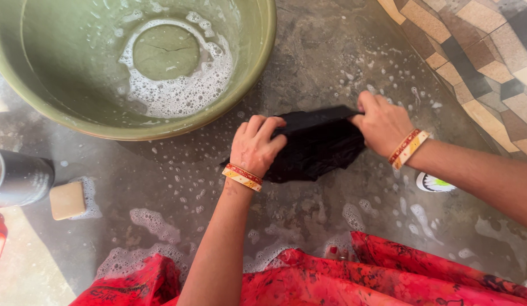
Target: The person washes a red garment and a black garment by hand on a tiled floor, using soap and a scrubbing brush, then rinses the black garment in a water-filled plastic basin.
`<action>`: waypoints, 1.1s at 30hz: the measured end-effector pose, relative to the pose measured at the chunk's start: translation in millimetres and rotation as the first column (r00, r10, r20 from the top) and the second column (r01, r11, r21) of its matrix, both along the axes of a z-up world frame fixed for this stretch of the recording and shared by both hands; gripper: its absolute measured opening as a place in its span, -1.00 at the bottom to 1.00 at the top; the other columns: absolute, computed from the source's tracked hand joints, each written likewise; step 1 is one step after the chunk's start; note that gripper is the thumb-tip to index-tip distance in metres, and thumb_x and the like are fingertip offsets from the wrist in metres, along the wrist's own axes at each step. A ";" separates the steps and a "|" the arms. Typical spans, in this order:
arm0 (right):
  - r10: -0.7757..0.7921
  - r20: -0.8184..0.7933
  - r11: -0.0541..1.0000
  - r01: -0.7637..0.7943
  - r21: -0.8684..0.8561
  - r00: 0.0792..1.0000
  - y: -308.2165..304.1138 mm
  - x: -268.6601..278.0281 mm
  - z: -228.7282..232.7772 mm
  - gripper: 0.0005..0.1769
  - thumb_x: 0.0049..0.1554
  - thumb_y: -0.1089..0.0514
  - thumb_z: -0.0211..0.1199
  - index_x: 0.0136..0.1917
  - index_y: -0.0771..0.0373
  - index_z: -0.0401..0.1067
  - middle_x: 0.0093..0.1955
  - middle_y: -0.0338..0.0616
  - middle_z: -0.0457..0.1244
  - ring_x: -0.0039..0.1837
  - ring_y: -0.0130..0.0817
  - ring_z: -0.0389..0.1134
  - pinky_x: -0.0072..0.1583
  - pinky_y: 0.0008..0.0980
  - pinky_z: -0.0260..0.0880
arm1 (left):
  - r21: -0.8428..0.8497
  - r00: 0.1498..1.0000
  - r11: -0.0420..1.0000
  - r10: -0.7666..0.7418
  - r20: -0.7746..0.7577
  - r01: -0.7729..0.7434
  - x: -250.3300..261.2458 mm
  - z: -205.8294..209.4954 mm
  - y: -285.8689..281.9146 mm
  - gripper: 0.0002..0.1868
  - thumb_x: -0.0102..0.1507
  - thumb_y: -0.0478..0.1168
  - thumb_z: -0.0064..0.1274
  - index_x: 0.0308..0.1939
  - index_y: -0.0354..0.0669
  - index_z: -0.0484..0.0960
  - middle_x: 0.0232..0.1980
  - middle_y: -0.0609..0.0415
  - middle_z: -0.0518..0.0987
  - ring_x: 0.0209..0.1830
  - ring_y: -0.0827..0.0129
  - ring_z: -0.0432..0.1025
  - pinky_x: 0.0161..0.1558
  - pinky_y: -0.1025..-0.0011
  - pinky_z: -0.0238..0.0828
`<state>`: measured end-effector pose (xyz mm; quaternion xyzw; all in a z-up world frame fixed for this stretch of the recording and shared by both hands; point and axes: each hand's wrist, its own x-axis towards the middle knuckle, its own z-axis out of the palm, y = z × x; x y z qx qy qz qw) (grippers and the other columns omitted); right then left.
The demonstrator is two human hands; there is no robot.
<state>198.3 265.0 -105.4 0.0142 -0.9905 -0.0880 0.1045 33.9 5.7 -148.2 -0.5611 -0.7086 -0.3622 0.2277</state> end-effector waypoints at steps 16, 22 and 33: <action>-0.475 0.415 -0.087 0.428 -0.900 0.776 0.8 -27.6 -37.4 -0.55 0.07 0.33 0.19 0.16 0.38 0.05 0.06 0.11 0.39 -0.29 -0.17 0.46 -0.24 -0.19 0.53 | -0.372 0.782 0.918 0.329 0.529 -0.135 58.7 -21.3 82.7 -0.88 0.24 -0.34 -0.04 -0.24 -0.23 0.62 -0.26 -0.22 0.66 -0.18 -0.08 0.58 -0.05 0.12 0.53; -0.442 0.393 -0.326 0.264 -0.908 0.806 24.6 13.8 -75.3 -0.63 0.14 0.27 0.11 0.18 0.41 0.15 0.19 0.08 0.34 -0.06 -0.16 0.51 -0.02 -0.19 0.58 | -0.115 0.981 0.975 -0.185 0.065 0.191 108.3 15.5 82.8 -0.49 0.24 -0.11 0.00 0.28 -0.09 0.56 0.34 -0.08 0.52 0.40 0.00 0.39 0.46 -0.04 0.27; -0.370 0.228 -0.538 -0.008 -0.843 0.901 47.5 4.8 -48.0 -0.60 0.36 -0.12 -0.01 0.21 0.22 0.35 0.19 -0.01 0.36 0.18 -0.16 0.42 0.22 -0.17 0.43 | 0.348 0.634 0.852 -0.523 0.570 0.391 96.5 1.8 67.7 -0.46 0.36 0.00 -0.01 0.37 -0.15 0.46 0.38 0.01 0.51 0.42 0.18 0.39 0.49 0.12 0.32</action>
